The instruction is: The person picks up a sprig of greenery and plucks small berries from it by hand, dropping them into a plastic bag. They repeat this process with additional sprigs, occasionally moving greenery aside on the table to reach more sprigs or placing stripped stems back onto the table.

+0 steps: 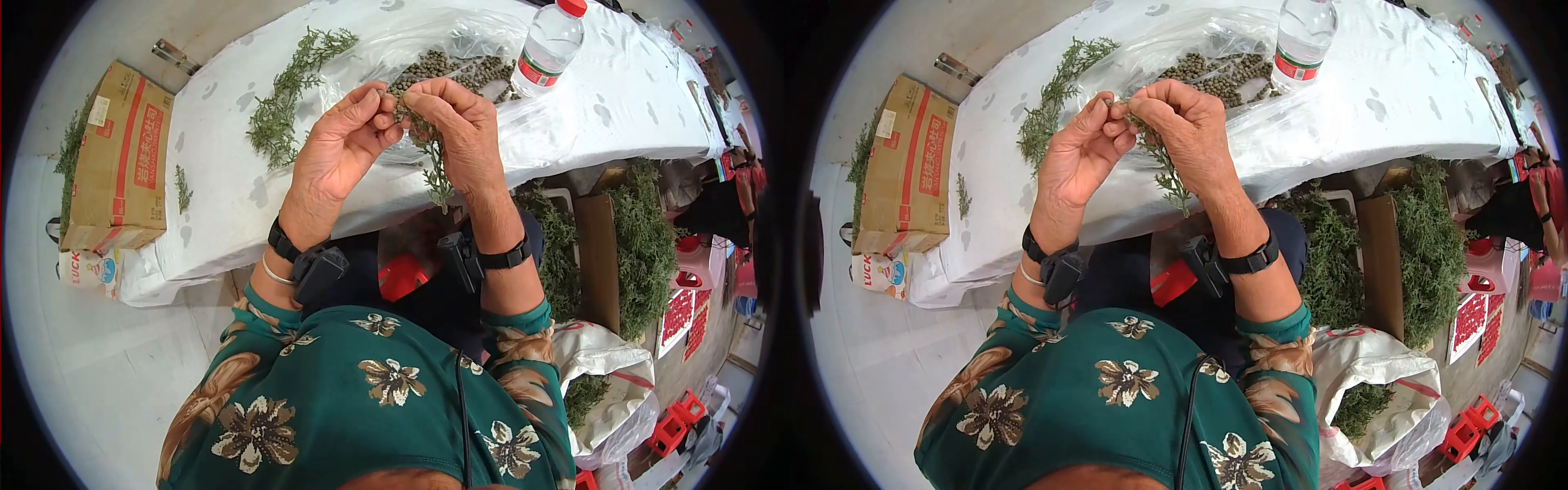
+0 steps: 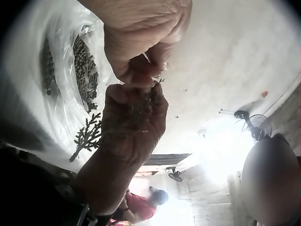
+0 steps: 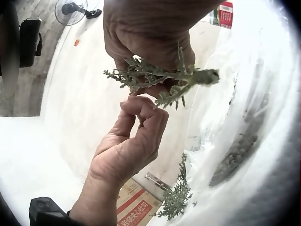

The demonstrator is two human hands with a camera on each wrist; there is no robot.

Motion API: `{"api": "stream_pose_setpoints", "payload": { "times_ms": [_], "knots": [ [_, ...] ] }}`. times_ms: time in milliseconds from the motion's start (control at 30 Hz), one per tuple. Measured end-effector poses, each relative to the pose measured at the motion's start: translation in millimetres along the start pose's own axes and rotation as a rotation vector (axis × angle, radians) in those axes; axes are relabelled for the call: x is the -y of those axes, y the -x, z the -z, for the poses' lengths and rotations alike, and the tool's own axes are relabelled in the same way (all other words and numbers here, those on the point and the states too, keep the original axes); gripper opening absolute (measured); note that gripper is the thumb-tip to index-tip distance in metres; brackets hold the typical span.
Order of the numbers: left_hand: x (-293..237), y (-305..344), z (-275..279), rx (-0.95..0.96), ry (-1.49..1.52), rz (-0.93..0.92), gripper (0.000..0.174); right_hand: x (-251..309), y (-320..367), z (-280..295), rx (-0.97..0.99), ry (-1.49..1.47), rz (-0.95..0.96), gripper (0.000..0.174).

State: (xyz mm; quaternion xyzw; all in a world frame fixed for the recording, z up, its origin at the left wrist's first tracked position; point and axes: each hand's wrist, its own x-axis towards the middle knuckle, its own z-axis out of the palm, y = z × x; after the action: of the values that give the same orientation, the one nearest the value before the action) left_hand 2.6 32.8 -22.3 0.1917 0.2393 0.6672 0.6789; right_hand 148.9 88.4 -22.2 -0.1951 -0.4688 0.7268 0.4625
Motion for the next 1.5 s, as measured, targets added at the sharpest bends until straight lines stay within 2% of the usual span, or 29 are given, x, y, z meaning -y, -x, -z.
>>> {"api": "stream_pose_setpoints", "payload": {
  "times_ms": [500,867,1500],
  "knots": [
    [6,0,2,-0.05,0.035,0.022,0.017,-3,1,-6,-0.063,0.163,0.159,0.009],
    [9,1,-4,-0.136,0.065,0.026,0.016,-6,2,-7,-0.103,0.28,0.213,0.01],
    [13,1,-3,-0.109,0.095,0.015,0.015,-3,5,-9,-0.118,0.358,0.239,0.007]
  ]
}}
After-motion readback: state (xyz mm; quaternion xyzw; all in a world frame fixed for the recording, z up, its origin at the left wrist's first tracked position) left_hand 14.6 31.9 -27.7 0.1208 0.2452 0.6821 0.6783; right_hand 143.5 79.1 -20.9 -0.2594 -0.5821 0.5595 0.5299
